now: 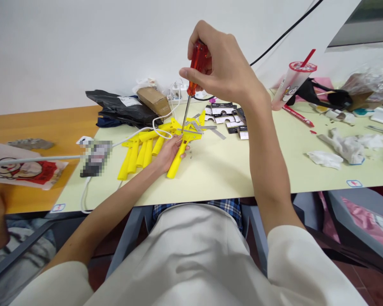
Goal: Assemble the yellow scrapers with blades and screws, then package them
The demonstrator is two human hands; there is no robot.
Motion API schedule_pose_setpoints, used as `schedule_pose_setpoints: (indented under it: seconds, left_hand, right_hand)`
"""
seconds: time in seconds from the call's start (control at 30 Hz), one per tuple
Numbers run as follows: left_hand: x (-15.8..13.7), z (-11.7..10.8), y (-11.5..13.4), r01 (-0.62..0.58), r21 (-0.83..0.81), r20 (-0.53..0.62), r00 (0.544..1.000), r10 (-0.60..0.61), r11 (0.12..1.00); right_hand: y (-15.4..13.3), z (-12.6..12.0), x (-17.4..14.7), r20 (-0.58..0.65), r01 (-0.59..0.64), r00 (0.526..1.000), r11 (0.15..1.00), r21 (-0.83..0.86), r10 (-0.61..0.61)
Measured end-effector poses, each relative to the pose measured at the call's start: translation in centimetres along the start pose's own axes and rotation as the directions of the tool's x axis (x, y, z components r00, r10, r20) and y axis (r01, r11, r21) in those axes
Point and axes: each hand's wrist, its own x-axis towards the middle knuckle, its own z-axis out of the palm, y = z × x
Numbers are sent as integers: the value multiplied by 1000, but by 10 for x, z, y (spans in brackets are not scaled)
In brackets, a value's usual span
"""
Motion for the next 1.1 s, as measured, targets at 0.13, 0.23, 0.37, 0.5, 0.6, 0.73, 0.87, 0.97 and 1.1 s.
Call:
schedule_pose_setpoints:
  seconds: [0.13, 0.23, 0.37, 0.5, 0.6, 0.73, 0.87, 0.97, 1.1]
  left_hand:
    - [2, -2, 1, 27, -12, -27, 999, -27, 1000]
    - [3, -2, 1, 59, -30, -46, 997, -60, 998]
    - [2, 0, 2, 79, -43, -41, 996, -81, 996]
    - [-1, 2, 3, 60, -8, -7, 998, -60, 998]
    - [-2, 2, 2, 23, 28, 15, 1000, -24, 999]
    - [-1, 1, -1, 7, 70, -12, 1000, -6, 997]
    - [-1, 0, -2, 17, 76, -3, 1000, -17, 997]
    - [-1, -1, -1, 14, 70, 2, 1000, -14, 997]
    - [-1, -1, 1, 18, 54, -10, 1000, -17, 998]
  right_hand:
    - [1, 1, 0, -4, -20, 1000, 1000, -13, 20]
    - [0, 1, 0, 7, -32, 999, 999, -17, 32]
    - [-2, 2, 0, 29, -47, 998, 999, -25, 47]
    - [-2, 2, 0, 12, -65, 998, 996, -60, 65]
    - [1, 5, 2, -28, -100, 995, 993, -62, 98]
    - [6, 8, 5, -114, -231, 967, 972, -34, 226]
    - [10, 7, 5, -81, -290, 954, 957, -11, 289]
    - [13, 5, 4, -102, -287, 952, 958, 15, 288]
    - [12, 0, 4, -178, -183, 967, 983, 23, 184]
